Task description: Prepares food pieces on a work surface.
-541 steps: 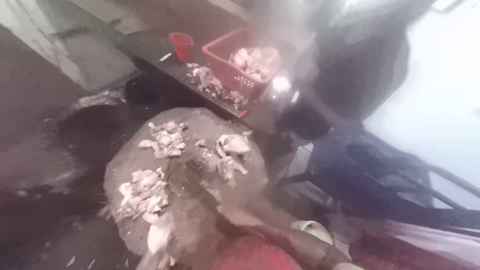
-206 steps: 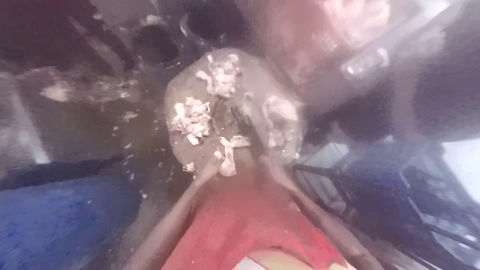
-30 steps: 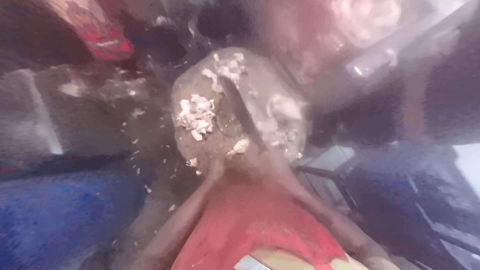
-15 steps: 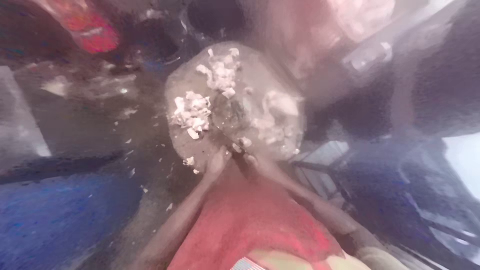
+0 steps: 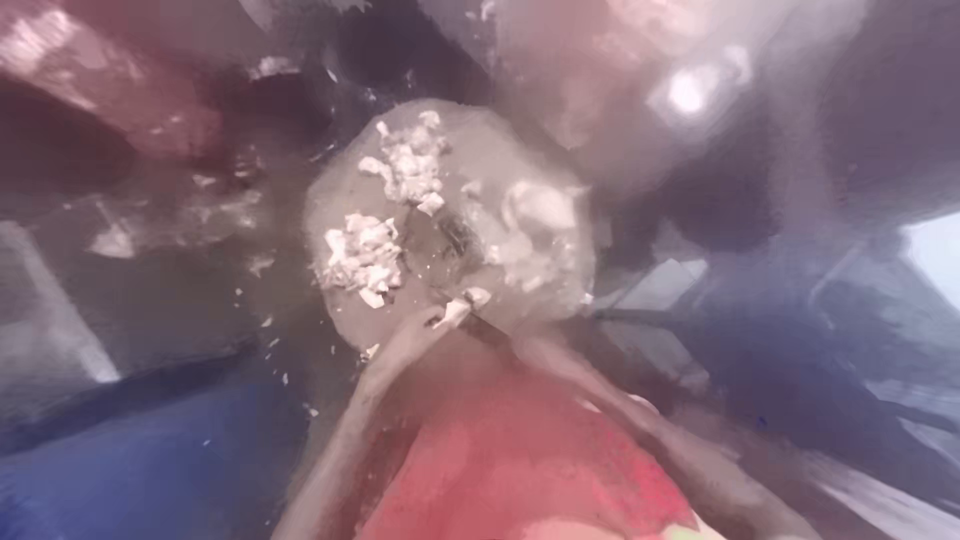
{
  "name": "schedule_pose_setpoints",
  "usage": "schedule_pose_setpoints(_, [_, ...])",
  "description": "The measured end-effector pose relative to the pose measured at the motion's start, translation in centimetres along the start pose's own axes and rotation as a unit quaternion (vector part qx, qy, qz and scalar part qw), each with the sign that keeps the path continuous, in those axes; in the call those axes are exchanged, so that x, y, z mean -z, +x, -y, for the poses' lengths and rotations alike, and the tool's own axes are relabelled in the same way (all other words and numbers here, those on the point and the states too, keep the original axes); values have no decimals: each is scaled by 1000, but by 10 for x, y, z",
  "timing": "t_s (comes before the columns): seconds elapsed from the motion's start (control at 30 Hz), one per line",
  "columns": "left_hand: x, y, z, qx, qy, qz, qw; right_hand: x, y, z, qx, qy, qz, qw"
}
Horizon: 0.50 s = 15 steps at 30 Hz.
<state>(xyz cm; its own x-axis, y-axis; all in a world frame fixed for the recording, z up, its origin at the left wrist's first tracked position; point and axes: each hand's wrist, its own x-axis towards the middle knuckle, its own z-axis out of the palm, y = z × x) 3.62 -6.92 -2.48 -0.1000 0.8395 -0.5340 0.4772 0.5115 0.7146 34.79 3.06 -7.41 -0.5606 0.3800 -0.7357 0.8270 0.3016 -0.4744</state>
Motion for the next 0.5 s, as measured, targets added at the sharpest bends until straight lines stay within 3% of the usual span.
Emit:
schedule_pose_setpoints(0.1, [28, 32, -49, -81, 72, 59, 992, 0, -6, 9, -9, -51, 10, 999])
schedule_pose_setpoints(0.27, [33, 138, -119, -151, 87, -68, 982, 9, 3, 5, 19, -46, 13, 999])
schedule_pose_setpoints(0.37, [34, 220, -139, -219, 119, -74, 966, 11, 1, 4, 41, -27, 21, 999])
schedule_pose_setpoints(0.43, [33, 262, -143, -230, 119, -92, 962, -8, 5, -11, 120, -44, -81, 988])
schedule_pose_setpoints(0.47, [37, 268, -163, -165, 125, -62, 976, -13, 2, -19, 194, -69, -195, 959])
schedule_pose_setpoints(0.5, [38, 276, -186, -102, 177, -24, 979, -4, -7, -16, 274, -84, -344, 894])
